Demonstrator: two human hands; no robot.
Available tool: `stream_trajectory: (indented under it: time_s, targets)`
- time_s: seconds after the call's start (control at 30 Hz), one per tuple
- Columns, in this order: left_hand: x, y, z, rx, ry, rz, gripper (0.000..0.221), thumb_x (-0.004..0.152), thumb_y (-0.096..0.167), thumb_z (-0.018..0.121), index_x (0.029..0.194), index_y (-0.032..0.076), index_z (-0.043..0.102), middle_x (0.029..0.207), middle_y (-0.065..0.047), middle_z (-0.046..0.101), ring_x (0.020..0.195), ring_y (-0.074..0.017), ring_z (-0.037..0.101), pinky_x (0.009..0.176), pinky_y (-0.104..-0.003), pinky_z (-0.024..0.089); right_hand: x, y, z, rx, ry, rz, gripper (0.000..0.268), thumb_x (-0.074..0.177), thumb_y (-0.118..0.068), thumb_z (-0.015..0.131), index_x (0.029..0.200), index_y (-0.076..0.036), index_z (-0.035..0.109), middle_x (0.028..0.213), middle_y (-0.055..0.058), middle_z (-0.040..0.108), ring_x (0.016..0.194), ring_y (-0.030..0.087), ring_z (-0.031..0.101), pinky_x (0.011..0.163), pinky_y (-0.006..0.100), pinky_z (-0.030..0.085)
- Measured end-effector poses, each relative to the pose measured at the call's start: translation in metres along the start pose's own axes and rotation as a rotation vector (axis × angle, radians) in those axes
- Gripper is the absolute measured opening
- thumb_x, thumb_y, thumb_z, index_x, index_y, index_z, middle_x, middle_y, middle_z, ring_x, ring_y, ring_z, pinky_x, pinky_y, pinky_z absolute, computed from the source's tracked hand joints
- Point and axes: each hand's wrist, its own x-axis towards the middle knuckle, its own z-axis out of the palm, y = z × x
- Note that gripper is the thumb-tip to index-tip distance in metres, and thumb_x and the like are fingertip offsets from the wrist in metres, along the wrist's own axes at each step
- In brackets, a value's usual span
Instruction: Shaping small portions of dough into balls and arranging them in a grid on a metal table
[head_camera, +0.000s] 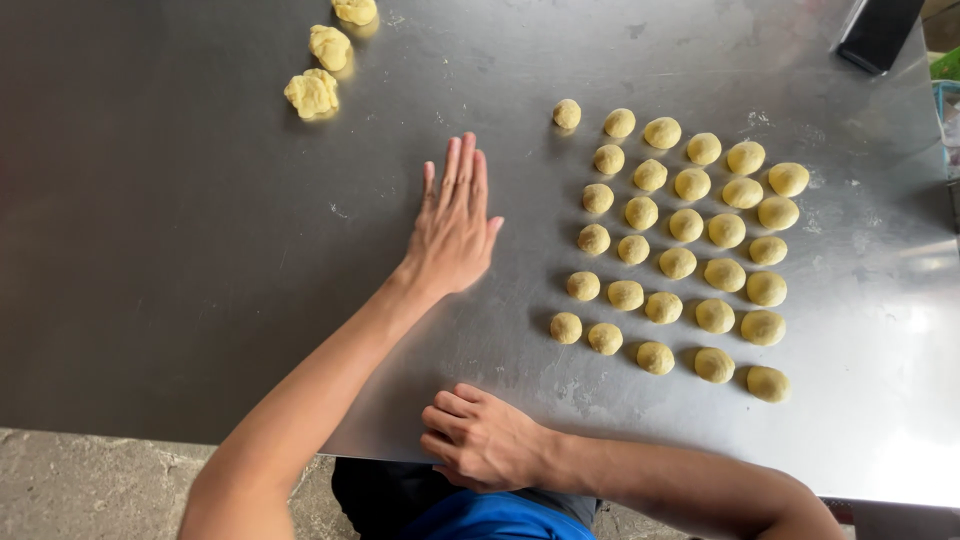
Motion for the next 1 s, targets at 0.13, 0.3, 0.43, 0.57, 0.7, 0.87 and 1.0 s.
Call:
stream_trajectory:
  time_s: [0.13,0.3,0.43,0.57,0.7,0.87,1.0]
  targets:
    - [-0.056,-0.007,-0.028,-0.062,-0.025,0.047,0.073,0.111,0.032,0.038,0.161,-0.011,0.008,0.170,-0.030,0.002,0.160,-0.0423,0.007,0.131,-0.053,0.010,-0.001,0.001,-0.001,0.015,-0.029,-0.009,0.024,0.090,-0.025,0.071,0.090,-0.005,0.057,0.096,0.012,0.056,0.087,0.030,0.051,0.077,0.040,0.042]
    - [-0.108,0.025,-0.043,-0.041,-0.056,0.127,0.088,0.103,0.040,0.050,0.159,-0.015,0.010,0.169,-0.035,-0.002,0.158,-0.0485,0.002,0.128,-0.058,0.011,-0.002,-0.003,0.002,0.016,0.015,-0.008,0.016,0.091,-0.018,0.065,0.087,-0.004,0.058,0.096,0.014,0.057,0.086,0.031,0.051,0.078,0.042,0.042]
    - [-0.063,0.033,-0.025,-0.080,0.003,0.168,0.078,0.107,0.038,0.046,0.157,-0.016,0.019,0.168,-0.036,0.004,0.156,-0.0552,0.007,0.125,-0.068,0.018,-0.002,-0.002,-0.001,-0.004,0.036,-0.001,0.015,0.095,-0.017,0.060,0.086,-0.005,0.056,0.093,0.012,0.056,0.084,0.030,0.051,0.075,0.040,0.041]
    - [-0.011,0.023,-0.013,-0.049,0.011,0.013,0.077,0.111,0.037,0.043,0.162,-0.009,0.011,0.170,-0.029,0.004,0.160,-0.0429,0.004,0.130,-0.060,0.009,0.000,-0.002,-0.004,-0.014,0.042,-0.008,0.018,0.099,-0.016,0.057,0.086,-0.006,0.056,0.093,0.012,0.056,0.084,0.029,0.051,0.073,0.040,0.039]
    - [-0.007,-0.009,-0.014,-0.091,-0.058,0.016,0.070,0.110,0.025,0.042,0.159,-0.015,0.013,0.168,-0.033,0.007,0.159,-0.0430,0.008,0.131,-0.053,0.011,-0.002,-0.002,-0.004,-0.037,0.050,-0.005,0.019,0.103,-0.016,0.052,0.086,-0.008,0.056,0.094,0.010,0.055,0.085,0.027,0.051,0.073,0.039,0.038]
    - [-0.090,-0.005,-0.043,-0.119,-0.004,0.137,0.068,0.108,0.021,0.043,0.159,-0.015,0.016,0.168,-0.034,0.014,0.158,-0.0480,0.016,0.131,-0.055,0.019,-0.001,-0.003,-0.008,-0.037,0.064,-0.015,0.018,0.100,-0.015,0.052,0.086,-0.006,0.058,0.092,0.011,0.055,0.083,0.027,0.052,0.072,0.038,0.039]
    - [-0.126,0.025,-0.051,-0.151,-0.038,0.224,0.081,0.103,0.029,0.056,0.158,-0.016,0.016,0.168,-0.035,0.012,0.158,-0.0497,0.012,0.132,-0.056,0.015,-0.001,-0.002,0.001,-0.028,0.103,-0.023,0.014,0.095,-0.012,0.055,0.084,-0.006,0.061,0.091,0.012,0.060,0.084,0.030,0.057,0.073,0.040,0.041]
